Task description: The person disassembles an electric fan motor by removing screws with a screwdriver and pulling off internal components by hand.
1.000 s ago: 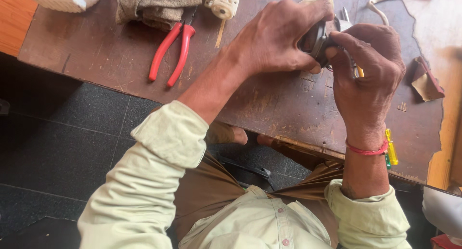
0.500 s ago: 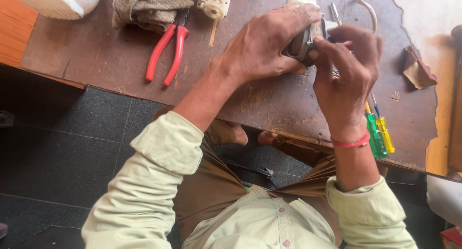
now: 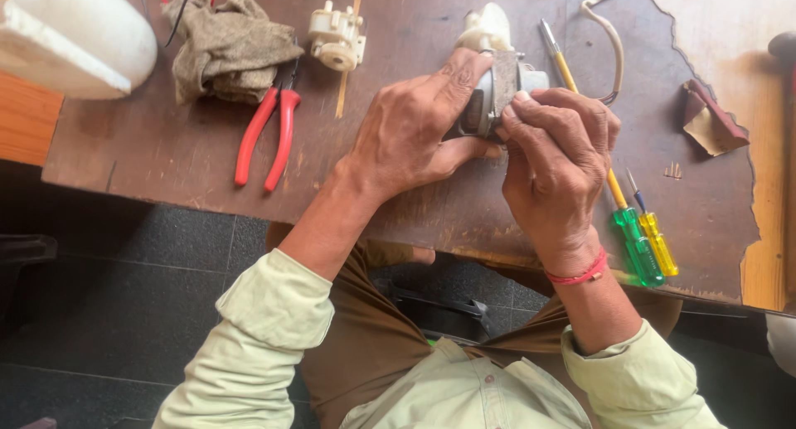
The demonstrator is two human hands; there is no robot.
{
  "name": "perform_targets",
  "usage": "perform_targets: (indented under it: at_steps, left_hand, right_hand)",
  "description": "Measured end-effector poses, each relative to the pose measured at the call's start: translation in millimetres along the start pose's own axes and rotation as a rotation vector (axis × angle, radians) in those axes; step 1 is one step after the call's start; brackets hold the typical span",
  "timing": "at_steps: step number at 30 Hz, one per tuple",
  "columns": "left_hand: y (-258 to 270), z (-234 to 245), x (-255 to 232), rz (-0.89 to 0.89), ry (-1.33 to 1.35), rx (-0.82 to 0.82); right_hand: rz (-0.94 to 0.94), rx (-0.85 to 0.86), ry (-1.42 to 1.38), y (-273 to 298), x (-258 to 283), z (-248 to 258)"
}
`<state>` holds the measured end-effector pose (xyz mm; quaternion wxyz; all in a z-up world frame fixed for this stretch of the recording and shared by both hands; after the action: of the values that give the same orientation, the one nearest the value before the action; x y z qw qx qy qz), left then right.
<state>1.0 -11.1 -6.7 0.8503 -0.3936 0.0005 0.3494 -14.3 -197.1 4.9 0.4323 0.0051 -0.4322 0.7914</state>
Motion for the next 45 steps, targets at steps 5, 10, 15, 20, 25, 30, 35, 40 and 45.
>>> perform_targets:
  at_steps: [5,10,15,20,25,30,35,40,45]
  left_hand:
    - [-5,-1,9,0.031,0.059,0.033]
    - [-19,7,9,0.033,0.071,0.066]
    - [-15,7,-2,0.154,0.128,0.098]
    - [-14,6,-10,0.174,0.064,0.182]
    - [-20,8,-14,0.057,-0.088,0.153]
    - [-32,9,-15,-0.056,-0.067,0.169]
    - [-32,4,-11,0.007,0.025,0.246]
    - [-32,1,-8,-0.019,0.091,0.186]
    - [-28,-3,-7,-0.029,0.119,0.125]
  right_hand:
    - [-0.026,-0.022,-0.004,-1,2,-4]
    - [-0.026,-0.045,-0.031,-10,3,-4]
    - [-0.006,-0.077,-0.039,-4,9,1]
    - [-0.100,-0.060,-0.206,-4,-2,9]
    - [-0.386,-0.052,-0.458,-4,-34,28]
    - [-0.290,0.044,-0.461,-7,-41,20]
    - [-0.289,0.048,-0.508,-10,-46,6]
    - [-0.378,0.102,-0.611,-13,-51,-1]
    - [-0.437,0.120,-0.598,-15,-51,-7]
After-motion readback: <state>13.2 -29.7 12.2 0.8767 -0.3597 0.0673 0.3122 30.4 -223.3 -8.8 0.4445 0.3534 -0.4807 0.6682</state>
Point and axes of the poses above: each hand's wrist, its own y-axis away from the middle knuckle, its own z-axis out of the back of the hand, x = y × z, the point moved 3 cm from there along -y, towards the middle knuckle, and after that the axes turned 12 degrees about -z, right-handed, at the moved point
